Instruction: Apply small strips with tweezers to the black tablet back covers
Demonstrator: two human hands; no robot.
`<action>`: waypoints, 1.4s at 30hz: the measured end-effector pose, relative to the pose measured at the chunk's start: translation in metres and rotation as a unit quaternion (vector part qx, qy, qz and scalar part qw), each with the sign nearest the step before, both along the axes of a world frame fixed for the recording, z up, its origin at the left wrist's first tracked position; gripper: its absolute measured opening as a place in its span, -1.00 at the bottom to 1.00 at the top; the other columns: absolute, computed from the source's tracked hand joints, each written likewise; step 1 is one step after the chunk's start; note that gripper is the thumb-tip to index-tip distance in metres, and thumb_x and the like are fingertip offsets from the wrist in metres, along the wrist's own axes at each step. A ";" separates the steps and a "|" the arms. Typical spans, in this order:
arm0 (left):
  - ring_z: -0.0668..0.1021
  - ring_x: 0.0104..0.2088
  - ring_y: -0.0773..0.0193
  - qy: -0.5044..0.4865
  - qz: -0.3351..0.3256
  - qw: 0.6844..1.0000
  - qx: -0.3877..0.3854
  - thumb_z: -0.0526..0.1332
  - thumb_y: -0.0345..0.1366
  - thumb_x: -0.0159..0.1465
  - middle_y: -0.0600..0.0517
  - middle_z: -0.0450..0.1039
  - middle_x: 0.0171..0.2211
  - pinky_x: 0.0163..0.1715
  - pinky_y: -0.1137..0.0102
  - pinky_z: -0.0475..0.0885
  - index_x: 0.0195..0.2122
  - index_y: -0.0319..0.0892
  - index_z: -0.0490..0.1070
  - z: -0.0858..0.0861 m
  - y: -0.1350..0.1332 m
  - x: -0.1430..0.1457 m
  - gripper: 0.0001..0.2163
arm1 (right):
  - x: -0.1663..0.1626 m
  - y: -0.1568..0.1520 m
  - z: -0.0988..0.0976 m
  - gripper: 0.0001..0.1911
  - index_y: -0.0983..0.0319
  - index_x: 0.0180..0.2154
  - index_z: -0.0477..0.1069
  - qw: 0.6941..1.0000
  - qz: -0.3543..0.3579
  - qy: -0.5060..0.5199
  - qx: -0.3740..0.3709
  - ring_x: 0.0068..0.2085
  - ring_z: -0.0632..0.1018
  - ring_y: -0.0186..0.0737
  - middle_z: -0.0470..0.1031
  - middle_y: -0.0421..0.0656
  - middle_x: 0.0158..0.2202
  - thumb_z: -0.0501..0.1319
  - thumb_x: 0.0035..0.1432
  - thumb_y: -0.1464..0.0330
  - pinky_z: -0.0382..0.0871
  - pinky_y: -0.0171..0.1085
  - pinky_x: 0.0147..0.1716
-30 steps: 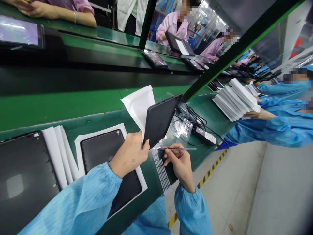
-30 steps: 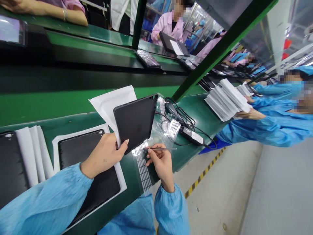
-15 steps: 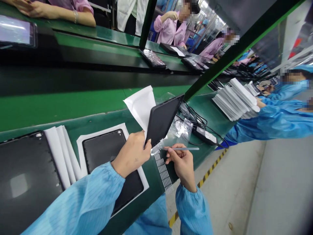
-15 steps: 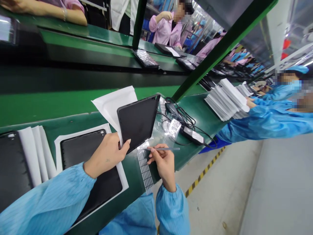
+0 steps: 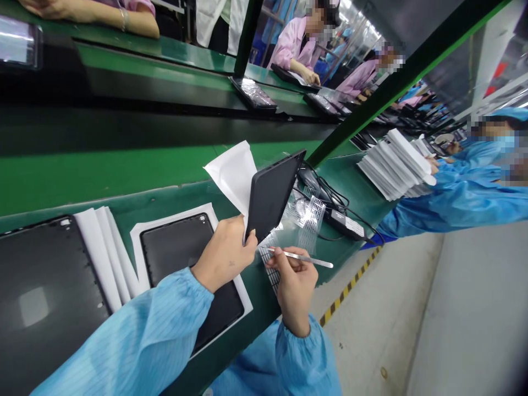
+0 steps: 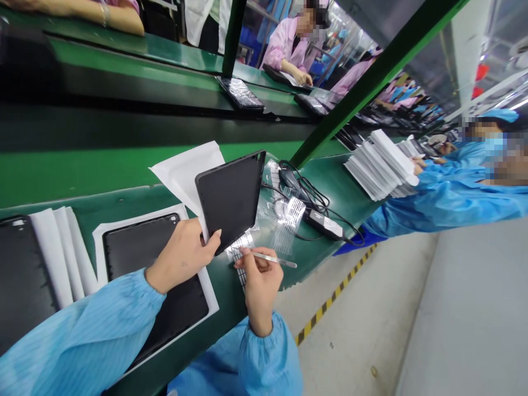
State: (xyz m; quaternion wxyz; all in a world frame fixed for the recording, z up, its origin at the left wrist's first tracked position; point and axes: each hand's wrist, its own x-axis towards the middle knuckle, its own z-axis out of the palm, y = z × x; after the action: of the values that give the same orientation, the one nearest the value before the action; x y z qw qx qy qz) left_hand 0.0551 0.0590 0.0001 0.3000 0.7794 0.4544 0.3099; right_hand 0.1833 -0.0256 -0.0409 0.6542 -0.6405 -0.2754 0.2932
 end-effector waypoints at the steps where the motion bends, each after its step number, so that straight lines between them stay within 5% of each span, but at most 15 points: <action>1: 0.28 -0.65 0.32 -0.003 -0.003 1.000 -0.007 0.11 -0.42 0.17 0.17 0.11 -0.69 -0.54 0.39 0.18 -0.59 -0.10 0.07 0.000 0.000 0.000 -0.76 | -0.002 0.001 -0.001 -0.78 0.23 -0.37 0.31 1.000 0.009 -0.006 -0.006 -0.58 0.52 -0.28 0.51 -0.24 -0.62 0.34 0.02 0.33 0.43 -0.32 -0.51; 29: 0.15 -0.68 0.40 -0.042 -0.010 0.999 -0.001 0.13 -0.47 0.15 0.20 0.04 -0.69 -0.56 0.41 0.06 -0.59 -0.11 0.03 -0.002 0.001 -0.001 -0.72 | -0.006 0.003 0.001 -0.76 0.25 -0.38 0.32 0.996 0.028 -0.070 -0.049 -0.57 0.55 -0.26 0.51 -0.23 -0.61 0.33 0.02 0.28 0.48 -0.31 -0.51; 42: 0.32 -0.62 0.33 -0.024 0.009 0.999 -0.030 0.07 -0.35 0.19 0.10 0.26 -0.64 -0.50 0.39 0.23 -0.55 -0.16 0.22 -0.010 0.000 -0.001 -0.83 | 0.007 -0.001 -0.006 -0.82 0.24 -0.41 0.40 0.993 0.113 -0.038 -0.006 -0.51 0.55 -0.28 0.57 -0.09 -0.32 0.31 0.03 0.28 0.50 -0.27 -0.46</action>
State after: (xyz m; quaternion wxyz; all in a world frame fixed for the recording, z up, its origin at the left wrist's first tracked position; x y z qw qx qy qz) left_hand 0.0542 0.0591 -0.0103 0.3310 0.7581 0.4634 0.3178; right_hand 0.1898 -0.0265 -0.0472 0.6024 -0.6199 -0.3686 0.3420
